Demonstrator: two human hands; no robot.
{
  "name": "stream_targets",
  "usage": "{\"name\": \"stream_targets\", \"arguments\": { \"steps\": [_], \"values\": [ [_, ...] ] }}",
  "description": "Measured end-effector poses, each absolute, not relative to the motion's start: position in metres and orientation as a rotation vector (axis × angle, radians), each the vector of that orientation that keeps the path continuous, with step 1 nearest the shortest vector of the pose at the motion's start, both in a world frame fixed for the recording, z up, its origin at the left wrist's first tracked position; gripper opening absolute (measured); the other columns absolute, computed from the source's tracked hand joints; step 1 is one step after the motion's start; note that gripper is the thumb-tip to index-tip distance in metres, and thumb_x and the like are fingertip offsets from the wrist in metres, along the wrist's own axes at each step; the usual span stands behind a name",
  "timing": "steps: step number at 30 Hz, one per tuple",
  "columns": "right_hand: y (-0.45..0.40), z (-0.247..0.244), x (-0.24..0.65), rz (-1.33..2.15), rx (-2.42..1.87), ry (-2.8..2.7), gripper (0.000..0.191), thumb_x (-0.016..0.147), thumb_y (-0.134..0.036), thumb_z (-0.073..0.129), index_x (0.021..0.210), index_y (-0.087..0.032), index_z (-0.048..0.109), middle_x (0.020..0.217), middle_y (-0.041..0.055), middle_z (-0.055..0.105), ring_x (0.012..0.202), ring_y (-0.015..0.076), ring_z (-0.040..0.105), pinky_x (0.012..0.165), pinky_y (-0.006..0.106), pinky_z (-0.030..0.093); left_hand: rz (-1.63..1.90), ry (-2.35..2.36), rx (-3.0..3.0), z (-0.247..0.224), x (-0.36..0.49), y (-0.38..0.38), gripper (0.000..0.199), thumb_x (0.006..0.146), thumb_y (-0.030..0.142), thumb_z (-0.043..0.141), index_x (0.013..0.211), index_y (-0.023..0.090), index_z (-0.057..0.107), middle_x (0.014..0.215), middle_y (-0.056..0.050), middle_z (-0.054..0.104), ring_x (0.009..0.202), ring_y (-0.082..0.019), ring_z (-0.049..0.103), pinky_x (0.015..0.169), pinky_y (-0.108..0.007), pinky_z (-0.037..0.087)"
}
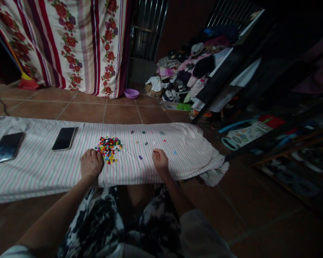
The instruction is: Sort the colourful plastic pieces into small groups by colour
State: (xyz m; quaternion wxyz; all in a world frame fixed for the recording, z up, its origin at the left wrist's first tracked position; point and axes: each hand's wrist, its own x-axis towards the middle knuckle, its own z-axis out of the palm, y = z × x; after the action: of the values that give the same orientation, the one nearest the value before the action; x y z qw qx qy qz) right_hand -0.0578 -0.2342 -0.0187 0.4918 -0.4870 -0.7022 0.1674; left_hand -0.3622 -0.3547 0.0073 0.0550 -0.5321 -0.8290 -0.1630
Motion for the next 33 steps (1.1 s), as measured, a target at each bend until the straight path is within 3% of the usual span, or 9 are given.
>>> {"name": "stream_targets", "arguments": {
  "steps": [33],
  "values": [
    [-0.209, -0.05, -0.012, 0.205, -1.492, -1.422, 0.032, 0.081, -0.03, 0.044, 0.094, -0.018, 0.07, 0.09, 0.01, 0.065, 0.083, 0.0221, 0.057, 0.077, 0.034, 0.047, -0.377, -2.492, -1.611, 0.005, -0.364, -0.354, 0.032, 0.093, 0.031, 0.03, 0.095, 0.016, 0.058, 0.105, -0.015, 0.059, 0.1, -0.03, 0.052, 0.081, -0.039, 0.036]
  ]
}}
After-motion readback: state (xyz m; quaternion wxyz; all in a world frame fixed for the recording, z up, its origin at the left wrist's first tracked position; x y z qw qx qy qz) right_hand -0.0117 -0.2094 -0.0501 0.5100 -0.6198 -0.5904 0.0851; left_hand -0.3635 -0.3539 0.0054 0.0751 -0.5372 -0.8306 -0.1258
